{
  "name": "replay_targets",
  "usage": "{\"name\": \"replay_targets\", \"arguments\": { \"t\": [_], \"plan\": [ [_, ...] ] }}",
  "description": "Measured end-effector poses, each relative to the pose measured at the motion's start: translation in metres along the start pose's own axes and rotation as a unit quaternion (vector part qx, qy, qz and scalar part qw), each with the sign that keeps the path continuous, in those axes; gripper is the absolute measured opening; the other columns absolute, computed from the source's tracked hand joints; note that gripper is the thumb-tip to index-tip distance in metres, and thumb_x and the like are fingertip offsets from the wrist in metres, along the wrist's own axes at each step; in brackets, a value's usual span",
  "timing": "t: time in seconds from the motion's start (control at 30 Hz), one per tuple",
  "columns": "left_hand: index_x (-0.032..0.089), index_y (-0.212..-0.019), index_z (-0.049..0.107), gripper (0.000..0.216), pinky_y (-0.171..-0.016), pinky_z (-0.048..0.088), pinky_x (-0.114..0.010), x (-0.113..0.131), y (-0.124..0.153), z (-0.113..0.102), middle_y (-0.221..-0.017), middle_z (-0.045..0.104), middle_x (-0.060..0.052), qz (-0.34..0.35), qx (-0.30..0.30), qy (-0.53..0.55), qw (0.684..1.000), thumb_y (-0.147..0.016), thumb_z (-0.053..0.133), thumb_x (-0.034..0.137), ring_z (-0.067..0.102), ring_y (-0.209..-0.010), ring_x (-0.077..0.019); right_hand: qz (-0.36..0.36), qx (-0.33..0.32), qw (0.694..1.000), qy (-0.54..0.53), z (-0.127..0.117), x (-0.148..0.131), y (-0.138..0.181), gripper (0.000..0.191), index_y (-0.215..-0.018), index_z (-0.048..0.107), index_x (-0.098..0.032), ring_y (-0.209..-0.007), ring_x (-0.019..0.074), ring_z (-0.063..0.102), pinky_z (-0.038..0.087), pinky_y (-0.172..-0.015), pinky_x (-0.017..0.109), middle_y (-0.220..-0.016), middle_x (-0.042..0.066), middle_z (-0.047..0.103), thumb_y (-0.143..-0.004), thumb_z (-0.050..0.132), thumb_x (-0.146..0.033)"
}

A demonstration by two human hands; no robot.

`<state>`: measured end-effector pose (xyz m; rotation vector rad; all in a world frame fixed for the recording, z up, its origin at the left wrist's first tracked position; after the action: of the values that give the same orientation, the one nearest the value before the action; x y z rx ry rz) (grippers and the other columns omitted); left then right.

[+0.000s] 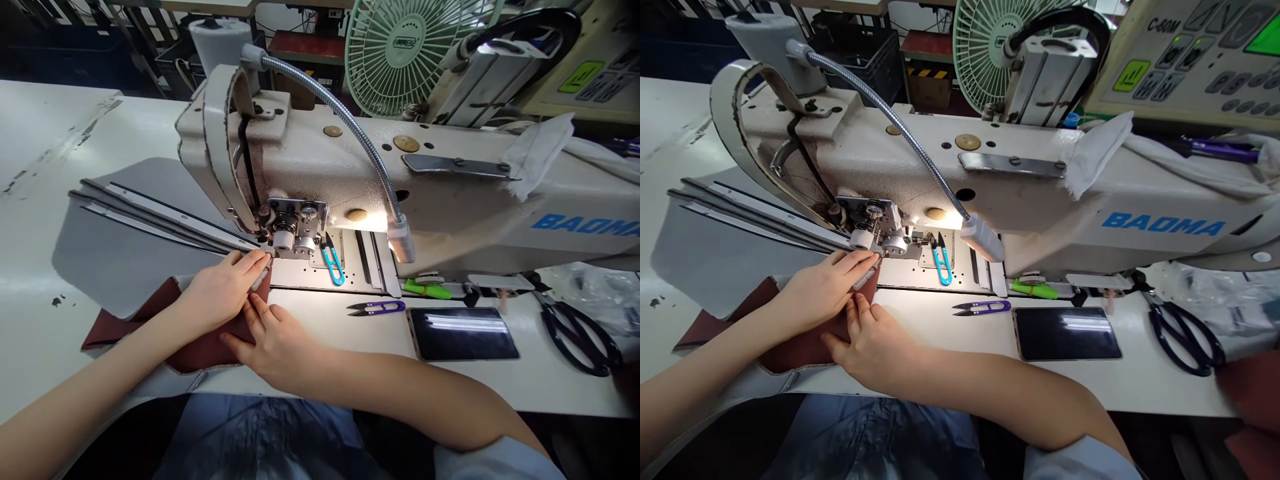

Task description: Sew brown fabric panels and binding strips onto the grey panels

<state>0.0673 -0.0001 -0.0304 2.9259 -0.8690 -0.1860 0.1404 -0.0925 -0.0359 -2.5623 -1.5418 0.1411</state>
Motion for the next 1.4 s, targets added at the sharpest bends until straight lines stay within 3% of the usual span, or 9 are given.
{"name": "replay_targets", "arguments": {
  "t": [0.13, 0.27, 0.47, 0.77, 1.03, 1.2, 1.4],
  "plan": [
    [0.02, -0.141, 0.053, 0.053, -0.071, 0.056, -0.032, -0.006, -0.012, -0.003, -0.139, 0.057, -0.007, -0.016, -0.023, 0.045, 0.999, -0.089, 0.044, 0.015, 0.056, -0.119, -0.0251, -0.005, -0.024, 1.0, -0.003, 0.001, 0.003, -0.002, 0.041, -0.14, 0.051, -0.018, -0.127, 0.0389, 0.057, 0.046, -0.078, 0.041, -0.138, 0.03, 0.055, -0.101, 0.044, -0.028],
    [0.023, -0.138, 0.055, 0.052, -0.08, 0.055, -0.037, -0.015, -0.026, -0.005, -0.121, 0.064, -0.01, -0.043, -0.056, 0.059, 0.996, -0.087, 0.046, 0.016, 0.06, -0.112, -0.0279, 0.007, -0.054, 0.999, -0.002, 0.002, 0.01, -0.004, 0.044, -0.144, 0.05, -0.021, -0.13, 0.0401, 0.054, 0.046, -0.082, 0.042, -0.141, 0.03, 0.053, -0.101, 0.044, -0.028],
    [0.022, -0.121, 0.064, 0.04, -0.084, 0.053, -0.04, -0.016, -0.038, -0.008, -0.108, 0.067, -0.01, -0.049, -0.044, 0.059, 0.996, -0.086, 0.047, 0.018, 0.061, -0.108, -0.0301, 0.019, -0.074, 0.996, -0.042, 0.003, 0.02, -0.007, 0.046, -0.146, 0.049, -0.022, -0.131, 0.0378, 0.052, 0.045, -0.089, 0.046, -0.144, 0.028, 0.05, -0.101, 0.047, -0.027],
    [0.01, -0.137, 0.057, 0.047, -0.104, 0.046, -0.043, -0.004, -0.01, -0.008, -0.131, 0.063, -0.015, 0.008, 0.089, 0.075, 0.993, -0.092, 0.046, 0.017, 0.056, -0.119, -0.0296, 0.023, -0.021, 0.998, -0.059, 0.008, 0.025, -0.005, 0.045, -0.146, 0.05, -0.023, -0.131, 0.0356, 0.05, 0.045, -0.091, 0.047, -0.137, 0.026, 0.056, -0.101, 0.045, -0.023],
    [0.016, -0.127, 0.066, 0.038, -0.099, 0.048, -0.041, 0.003, -0.006, -0.009, -0.135, 0.063, -0.011, 0.026, 0.094, 0.03, 0.995, -0.097, 0.042, 0.019, 0.06, -0.111, -0.0269, 0.024, 0.008, 0.999, -0.028, 0.009, 0.026, -0.003, 0.044, -0.145, 0.05, -0.022, -0.128, 0.0346, 0.052, 0.046, -0.088, 0.044, -0.131, 0.025, 0.06, -0.101, 0.046, -0.026],
    [0.012, -0.117, 0.067, 0.033, -0.095, 0.05, -0.042, 0.002, -0.013, -0.007, -0.123, 0.066, -0.014, 0.007, 0.078, 0.026, 0.997, -0.091, 0.048, 0.016, 0.057, -0.11, -0.0298, 0.026, 0.008, 0.999, -0.031, 0.008, 0.026, -0.004, 0.045, -0.145, 0.05, -0.023, -0.128, 0.0352, 0.052, 0.045, -0.09, 0.046, -0.13, 0.024, 0.061, -0.101, 0.046, -0.025],
    [0.019, -0.126, 0.063, 0.038, -0.092, 0.052, -0.036, 0.002, -0.011, -0.005, -0.131, 0.062, -0.008, 0.023, 0.061, 0.03, 0.997, -0.093, 0.044, 0.016, 0.055, -0.114, -0.0266, 0.032, 0.017, 0.998, -0.06, 0.008, 0.027, -0.003, 0.042, -0.143, 0.053, -0.024, -0.129, 0.0358, 0.05, 0.046, -0.089, 0.047, -0.137, 0.026, 0.055, -0.101, 0.048, -0.025]
  ]
}}
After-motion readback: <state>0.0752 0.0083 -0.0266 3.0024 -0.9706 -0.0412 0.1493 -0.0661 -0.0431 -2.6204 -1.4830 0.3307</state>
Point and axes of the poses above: each hand's wrist, its own y-axis away from the middle knuckle, its own z-axis out of the palm, x = y × z, the point moved 7 cm from there along -y, towards the middle knuckle
